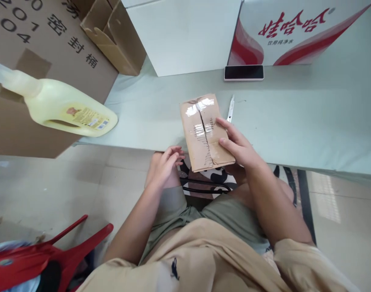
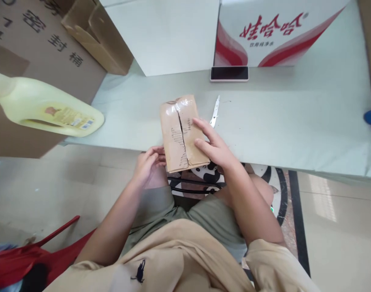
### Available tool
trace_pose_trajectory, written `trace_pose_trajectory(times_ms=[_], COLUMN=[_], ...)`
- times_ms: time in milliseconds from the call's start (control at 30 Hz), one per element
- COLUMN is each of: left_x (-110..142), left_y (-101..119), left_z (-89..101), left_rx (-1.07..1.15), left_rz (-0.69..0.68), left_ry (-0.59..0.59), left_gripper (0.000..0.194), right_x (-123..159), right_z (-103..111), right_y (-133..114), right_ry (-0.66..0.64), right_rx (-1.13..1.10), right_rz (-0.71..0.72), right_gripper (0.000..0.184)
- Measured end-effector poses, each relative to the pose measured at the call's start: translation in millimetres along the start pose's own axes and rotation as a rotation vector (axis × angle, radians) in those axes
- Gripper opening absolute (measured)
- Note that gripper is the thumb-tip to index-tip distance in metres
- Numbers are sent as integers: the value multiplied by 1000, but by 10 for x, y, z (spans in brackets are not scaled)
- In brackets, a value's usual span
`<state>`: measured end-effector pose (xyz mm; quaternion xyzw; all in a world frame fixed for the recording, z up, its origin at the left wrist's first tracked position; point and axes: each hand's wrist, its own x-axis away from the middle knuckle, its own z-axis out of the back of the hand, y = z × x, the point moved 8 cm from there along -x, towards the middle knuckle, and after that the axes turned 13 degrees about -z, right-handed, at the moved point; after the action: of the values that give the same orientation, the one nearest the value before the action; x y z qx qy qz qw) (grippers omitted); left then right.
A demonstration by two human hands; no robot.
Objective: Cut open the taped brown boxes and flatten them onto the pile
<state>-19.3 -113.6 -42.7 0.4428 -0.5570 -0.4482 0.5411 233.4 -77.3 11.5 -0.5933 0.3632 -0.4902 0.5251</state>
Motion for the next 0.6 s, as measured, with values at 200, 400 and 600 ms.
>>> trace_pose_trajectory(times_ms=[200, 400, 600], left_x=[241, 462, 564], left_y=[104, 124, 187], left_z=[-21, 71, 109], left_rx=[206, 175, 114], left_rz=[-98, -136, -117], left_ry=[-234, -366, -337], left_gripper=[98, 122, 116], right_x=[186, 512, 686], right_z=[-473, -963, -1071], right_y=[80, 107, 132], right_ry=[15, 60, 100], right_rx=[-41, 61, -20], right_rz=[-136, -142, -170], right_gripper=[82, 106, 110])
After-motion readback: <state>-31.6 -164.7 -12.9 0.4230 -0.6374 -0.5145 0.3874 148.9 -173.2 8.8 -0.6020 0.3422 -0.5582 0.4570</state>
